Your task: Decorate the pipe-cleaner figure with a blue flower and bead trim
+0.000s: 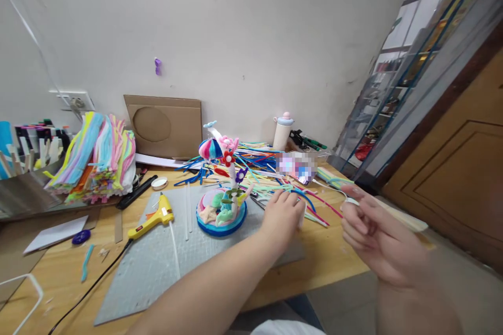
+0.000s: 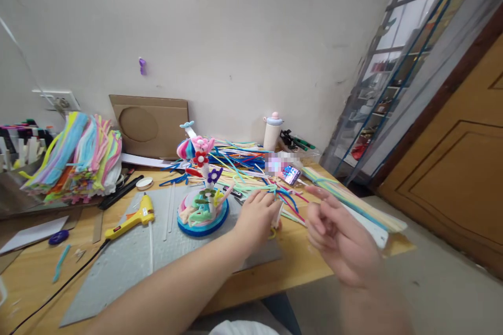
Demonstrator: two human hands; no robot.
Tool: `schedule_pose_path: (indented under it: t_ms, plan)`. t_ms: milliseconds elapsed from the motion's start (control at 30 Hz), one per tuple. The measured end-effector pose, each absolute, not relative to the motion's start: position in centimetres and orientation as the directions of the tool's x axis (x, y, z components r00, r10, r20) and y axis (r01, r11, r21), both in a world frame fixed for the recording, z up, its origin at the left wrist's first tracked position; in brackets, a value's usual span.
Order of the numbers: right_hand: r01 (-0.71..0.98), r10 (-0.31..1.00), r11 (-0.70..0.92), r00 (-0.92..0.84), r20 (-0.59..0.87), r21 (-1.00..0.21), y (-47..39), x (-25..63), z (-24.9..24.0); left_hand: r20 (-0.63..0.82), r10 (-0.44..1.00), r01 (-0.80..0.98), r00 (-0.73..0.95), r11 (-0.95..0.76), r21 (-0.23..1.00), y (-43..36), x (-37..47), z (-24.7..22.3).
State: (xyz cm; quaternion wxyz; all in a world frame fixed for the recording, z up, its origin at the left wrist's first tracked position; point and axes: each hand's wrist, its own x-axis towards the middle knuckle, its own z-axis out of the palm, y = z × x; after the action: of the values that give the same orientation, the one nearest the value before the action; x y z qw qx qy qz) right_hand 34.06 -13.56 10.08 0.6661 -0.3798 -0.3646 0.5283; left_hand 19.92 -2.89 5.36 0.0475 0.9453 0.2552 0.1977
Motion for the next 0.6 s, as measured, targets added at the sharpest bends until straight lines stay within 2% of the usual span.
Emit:
schedule_pose_path:
  t_ms: [67,167,233,300,367,433,500,600]
  plan:
    - [-0.477,0.988,0.125,0.138,0.066,-0.870,-12.8,33.4,9.8,0.359,0.491,0.463,0.794,-0.871,0.167,-1.6,20.9,4.7]
    - [-0.566,0.997,0.056,0.067,0.022,-0.822,-11.5,32.5,9.5,0.283,0.543,0.501,0.790,-0.839,0.211,-0.2,21.5,3.2]
    - [-0.635,0.999,0.039,0.036,0.021,-0.771,-10.7,31.9,9.3,0.267,0.604,0.531,0.751,-0.792,0.301,-0.3,21.2,2.5]
    - [-0.704,0.999,0.035,0.020,0.030,-0.710,-9.9,31.3,9.0,0.323,0.704,0.522,0.633,-0.696,0.493,-1.3,20.5,2.3]
    - [-0.763,1.000,0.023,0.004,0.030,-0.647,-9.3,30.6,8.8,0.340,0.824,0.381,0.454,-0.524,0.761,-2.9,19.4,2.5]
    - [-0.801,1.000,0.011,-0.008,0.029,-0.599,-8.9,29.8,8.5,0.207,0.902,0.125,0.379,-0.271,0.954,-4.6,18.1,3.0]
    - [-0.813,0.999,0.015,-0.007,0.037,-0.582,-8.6,29.1,8.3,0.021,0.875,-0.072,0.483,0.016,0.997,-6.1,16.5,3.5]
    - [-0.808,0.998,0.056,0.021,0.066,-0.587,-8.2,28.3,7.9,-0.133,0.716,-0.126,0.686,0.296,0.947,-7.6,14.0,3.4]
